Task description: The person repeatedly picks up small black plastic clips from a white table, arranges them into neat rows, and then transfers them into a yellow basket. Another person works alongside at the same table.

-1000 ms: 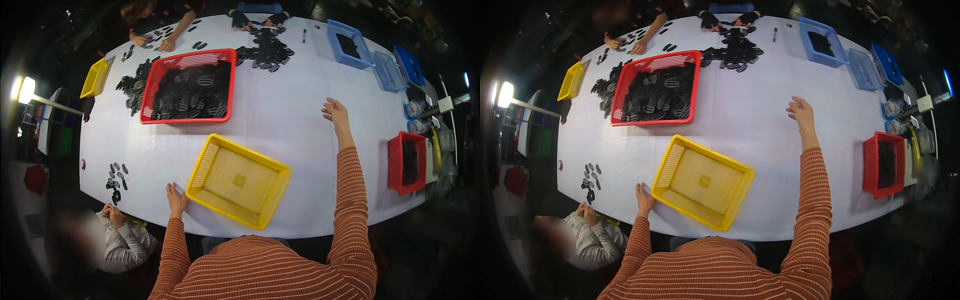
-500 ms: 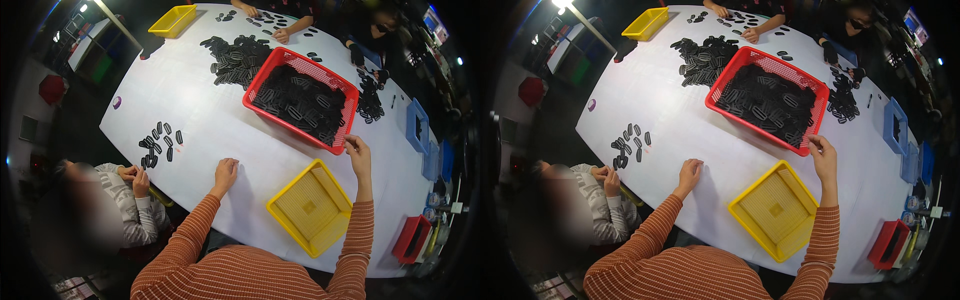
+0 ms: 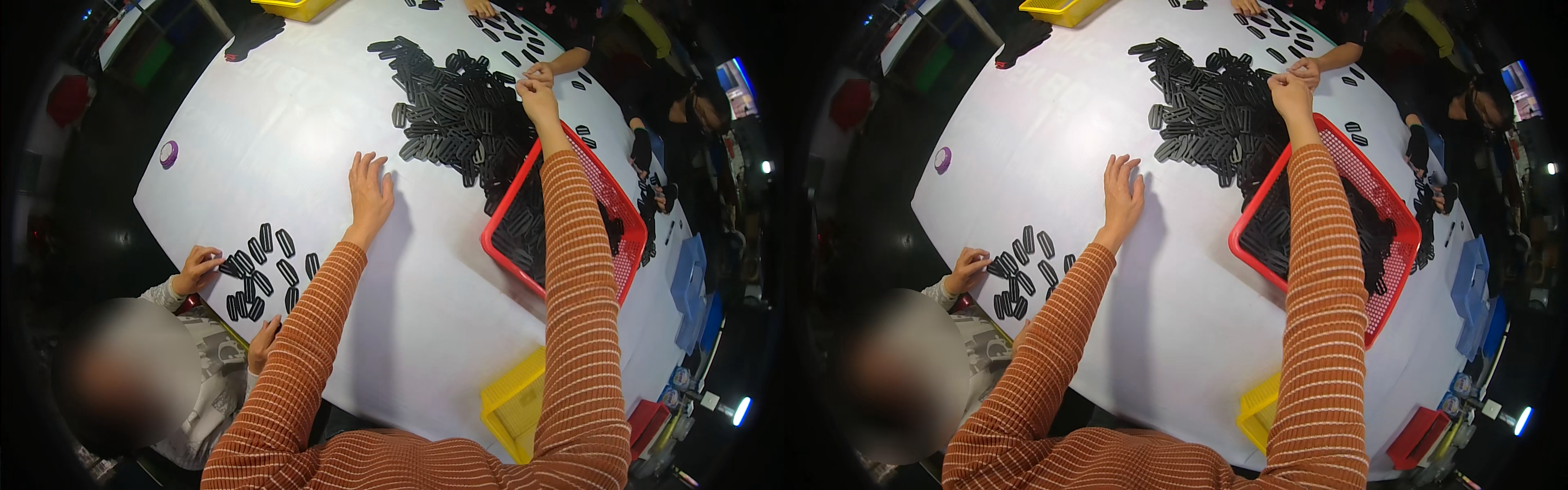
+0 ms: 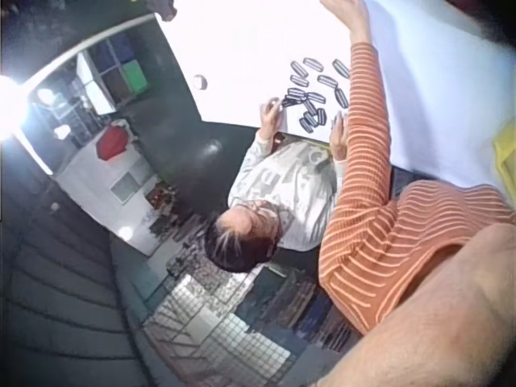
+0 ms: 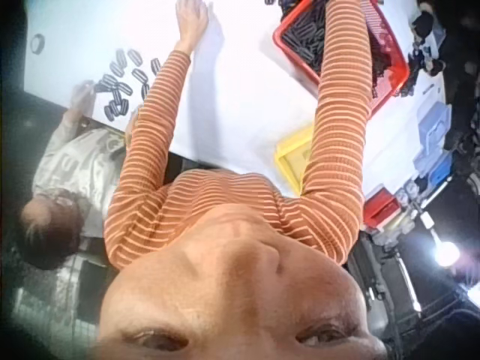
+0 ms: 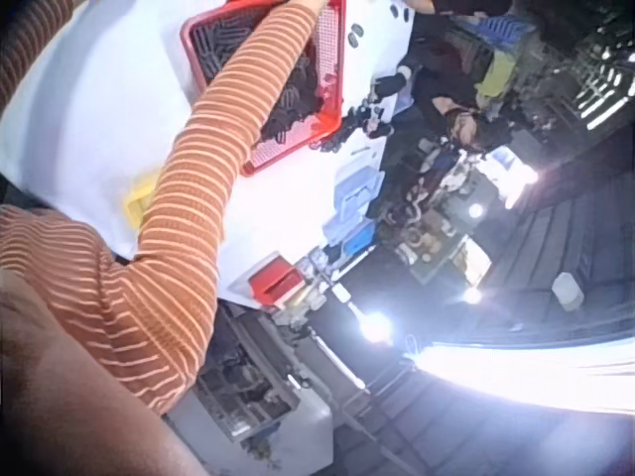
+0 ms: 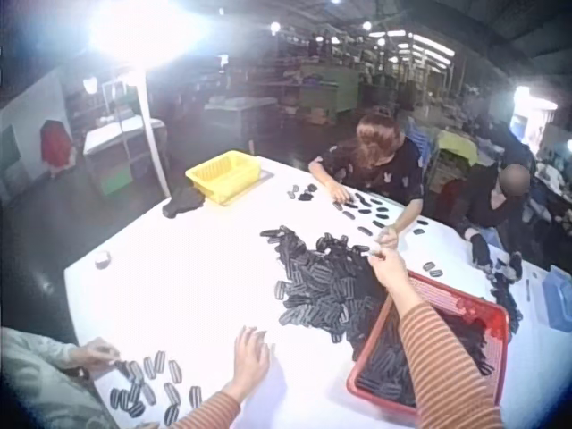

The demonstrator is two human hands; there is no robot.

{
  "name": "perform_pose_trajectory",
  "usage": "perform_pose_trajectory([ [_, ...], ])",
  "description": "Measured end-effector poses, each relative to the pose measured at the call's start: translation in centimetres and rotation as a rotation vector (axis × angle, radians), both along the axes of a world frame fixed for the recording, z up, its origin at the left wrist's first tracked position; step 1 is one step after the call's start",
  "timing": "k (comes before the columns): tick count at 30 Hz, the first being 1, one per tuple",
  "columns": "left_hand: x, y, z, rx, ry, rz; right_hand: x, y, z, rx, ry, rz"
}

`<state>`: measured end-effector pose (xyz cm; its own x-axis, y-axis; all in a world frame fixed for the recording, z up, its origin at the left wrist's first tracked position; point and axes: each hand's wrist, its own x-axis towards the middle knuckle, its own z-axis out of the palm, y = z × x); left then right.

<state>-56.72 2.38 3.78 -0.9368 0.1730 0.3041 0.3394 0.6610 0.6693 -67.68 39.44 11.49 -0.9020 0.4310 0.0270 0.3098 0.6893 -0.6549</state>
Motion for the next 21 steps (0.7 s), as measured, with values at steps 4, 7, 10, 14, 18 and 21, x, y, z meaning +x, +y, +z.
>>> perform_pose_trajectory([
  [4,-6.2,1.6,-1.7,-0.036,-0.069,-0.007,-5.6,0.2,-6.3,0.199,-0.387,-0.251],
  [7,-7.9,3.0,-2.1,-0.082,-0.091,-0.01,-6.3,1.8,-9.0,-0.019,-0.287,-0.631],
  [10,-7.4,2.7,-2.0,-0.095,-0.03,0.043,-5.3,0.8,-7.1,0.03,-0.221,-0.721],
  [14,-7.8,2.7,-3.0,-0.1,0.063,0.082,-3.0,0.1,-6.7,0.404,-0.31,-0.43],
  [18,-8.0,2.6,-3.1,-0.115,0.077,0.084,-1.5,-0.5,-5.4,0.486,-0.376,-0.298],
  [21,-8.1,2.2,-3.4,-0.114,0.087,0.101,-1.1,-0.1,-4.5,0.497,-0.468,-0.263],
])
